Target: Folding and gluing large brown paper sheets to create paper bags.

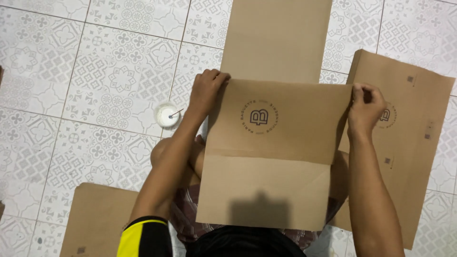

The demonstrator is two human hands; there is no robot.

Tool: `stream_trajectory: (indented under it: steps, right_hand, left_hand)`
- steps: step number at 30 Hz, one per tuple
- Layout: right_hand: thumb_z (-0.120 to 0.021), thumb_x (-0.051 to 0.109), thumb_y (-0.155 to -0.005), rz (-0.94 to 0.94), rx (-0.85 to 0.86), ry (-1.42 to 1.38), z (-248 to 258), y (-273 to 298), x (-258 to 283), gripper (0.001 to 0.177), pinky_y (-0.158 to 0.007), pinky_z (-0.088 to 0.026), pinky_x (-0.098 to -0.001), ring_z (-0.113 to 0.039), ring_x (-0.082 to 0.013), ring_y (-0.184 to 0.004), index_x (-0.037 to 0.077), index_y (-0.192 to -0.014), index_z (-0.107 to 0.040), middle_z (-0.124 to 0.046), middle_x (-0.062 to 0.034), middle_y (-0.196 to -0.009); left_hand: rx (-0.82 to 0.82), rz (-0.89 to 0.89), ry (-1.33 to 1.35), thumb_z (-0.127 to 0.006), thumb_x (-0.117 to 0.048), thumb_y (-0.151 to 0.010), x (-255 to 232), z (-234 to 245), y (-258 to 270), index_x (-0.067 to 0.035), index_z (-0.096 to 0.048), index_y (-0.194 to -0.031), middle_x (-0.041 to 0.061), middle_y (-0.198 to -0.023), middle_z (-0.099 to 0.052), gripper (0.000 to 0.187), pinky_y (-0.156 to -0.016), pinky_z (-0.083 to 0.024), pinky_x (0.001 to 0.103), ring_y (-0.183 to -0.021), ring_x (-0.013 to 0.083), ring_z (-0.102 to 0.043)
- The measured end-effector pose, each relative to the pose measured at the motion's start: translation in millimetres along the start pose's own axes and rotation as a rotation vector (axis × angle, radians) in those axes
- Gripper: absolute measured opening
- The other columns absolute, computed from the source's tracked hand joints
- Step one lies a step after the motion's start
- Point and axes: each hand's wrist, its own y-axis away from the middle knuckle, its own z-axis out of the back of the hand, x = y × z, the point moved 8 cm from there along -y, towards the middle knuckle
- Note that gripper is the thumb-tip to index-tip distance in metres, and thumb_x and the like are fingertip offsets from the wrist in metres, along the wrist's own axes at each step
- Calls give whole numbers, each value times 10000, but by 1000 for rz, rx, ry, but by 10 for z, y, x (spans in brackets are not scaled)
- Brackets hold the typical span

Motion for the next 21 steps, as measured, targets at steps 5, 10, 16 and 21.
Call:
stream_trajectory:
  steps: [5,10,16,21]
  right_hand:
    - [-714,-44,-988,199,52,202,-476,-167,-251,297,-947,-481,-521,-604,-448,-1061,-126,-1264,-643,-655,-316,-1160]
    - [-700,82,-973,126,442,380,-1187,323,362,609,-1120,-306,-727,-378,-669,-1347,-160,-1477,-459,-418,-486,-1453]
    - [-471,647,-1000,-121,922,700,-2144,810,-1253,839,-1239,-120,-658,-114,-456,-1577,217,-1671,-208,-130,-257,-1709]
    - [-431,609,-1040,-136,836,669,-2309,559,-1227,767,-1271,-36,-603,-60,-378,-1600,266,-1676,-170,-82,-206,-1728]
  left_hand:
    - [332,272,-43,-635,-201,-1011,-84,-553,-143,-162,-524,-1423,127,-1402,-483,429,-1158,-251,548,-1321,306,-425]
    - [840,383,-70,-515,-372,-1070,-310,-1189,244,-243,-301,-1624,173,-1695,-220,608,-1233,-104,664,-1568,385,-174]
    - [1060,364,-134,-347,-618,-1041,30,-2144,750,-299,-57,-1669,158,-1730,82,761,-1209,-3,718,-1581,401,81]
    - [991,342,-257,-353,-467,-1092,245,-2208,362,-321,-50,-1666,117,-1737,62,666,-1223,27,683,-1589,350,67]
